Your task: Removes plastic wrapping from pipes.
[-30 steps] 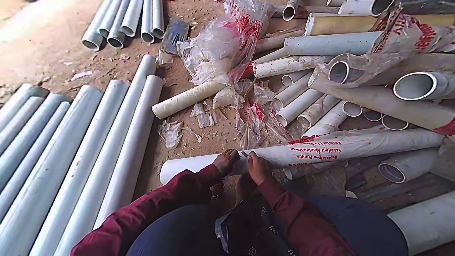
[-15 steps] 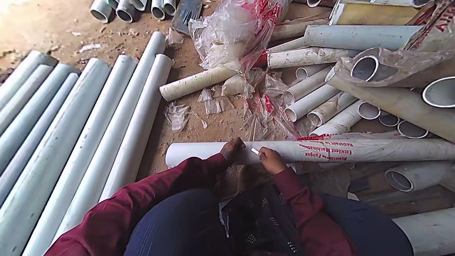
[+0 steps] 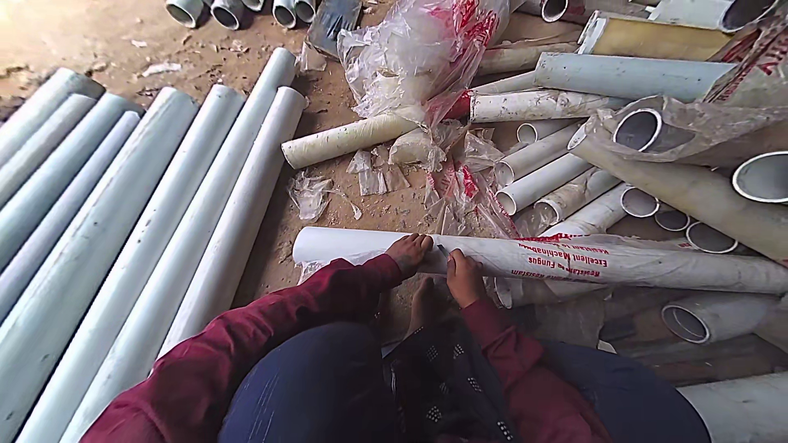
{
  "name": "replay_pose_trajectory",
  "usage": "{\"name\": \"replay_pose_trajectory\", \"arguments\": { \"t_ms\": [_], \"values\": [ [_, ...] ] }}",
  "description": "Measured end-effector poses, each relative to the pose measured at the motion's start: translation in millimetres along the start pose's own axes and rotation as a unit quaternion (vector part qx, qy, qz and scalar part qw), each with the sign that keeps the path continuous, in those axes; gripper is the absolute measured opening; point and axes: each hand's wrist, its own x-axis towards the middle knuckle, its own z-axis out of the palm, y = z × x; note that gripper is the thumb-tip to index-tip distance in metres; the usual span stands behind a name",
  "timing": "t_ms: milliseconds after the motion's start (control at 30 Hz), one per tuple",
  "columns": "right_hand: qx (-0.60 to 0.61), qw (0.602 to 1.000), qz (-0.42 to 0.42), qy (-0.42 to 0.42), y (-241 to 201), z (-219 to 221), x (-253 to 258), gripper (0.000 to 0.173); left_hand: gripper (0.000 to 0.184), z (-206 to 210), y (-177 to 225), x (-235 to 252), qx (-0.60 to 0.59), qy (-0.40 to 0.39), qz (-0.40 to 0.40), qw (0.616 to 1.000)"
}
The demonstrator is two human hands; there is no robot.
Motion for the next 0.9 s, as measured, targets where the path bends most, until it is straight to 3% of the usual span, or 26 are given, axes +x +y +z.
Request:
{"name": "replay_pose_trajectory", "arguments": {
  "t_ms": [167, 267, 300, 333, 367, 400, 433, 467, 600, 667, 767, 900],
  "values": [
    [-0.056, 0.998, -0.003, 0.023, 0, 4, -19, 0.029, 0.036, -5, 1, 7, 0.005, -0.002, -0.011, 1.000],
    [-0.130, 0.978, 0.078, -0.144, -9, -2, -30, 0.035, 0.034, -8, 0, 10, 0.007, 0.000, -0.019, 1.000],
    [-0.121, 0.980, 0.080, -0.133, -6, -2, -32, 0.034, 0.034, -9, 0, 12, 0.008, 0.000, -0.016, 1.000],
    [-0.093, 0.993, 0.052, -0.043, 1, 1, -34, 0.032, 0.034, -11, -2, 14, 0.009, 0.000, -0.012, 1.000],
    [-0.063, 0.992, -0.008, 0.109, 11, 7, -28, 0.028, 0.035, -14, -3, 15, 0.008, -0.001, -0.007, 1.000],
    [-0.053, 0.964, -0.069, 0.252, 21, 10, -14, 0.023, 0.036, -15, -5, 15, 0.008, -0.006, -0.005, 1.000],
    [-0.054, 0.932, -0.109, 0.342, 30, 10, 4, 0.021, 0.037, -16, -4, 14, 0.007, -0.014, -0.005, 1.000],
    [-0.056, 0.916, -0.128, 0.377, 37, 9, 22, 0.021, 0.040, -17, -2, 14, 0.006, -0.024, -0.008, 1.000],
    [-0.097, 0.918, -0.135, 0.360, 55, 24, 68, 0.030, 0.054, -18, 8, 15, 0.031, -0.078, -0.024, 0.996],
    [-0.107, 0.921, -0.118, 0.355, 50, 22, 77, 0.031, 0.047, -15, 3, 22, 0.051, -0.081, -0.016, 0.995],
    [-0.096, 0.965, -0.035, 0.243, 35, 3, 84, 0.034, 0.032, -11, -2, 28, 0.083, -0.087, -0.009, 0.993],
    [-0.092, 0.970, -0.005, 0.226, 29, -7, 103, 0.032, 0.033, -6, -9, 20, 0.102, -0.090, 0.063, 0.989]
  ]
}}
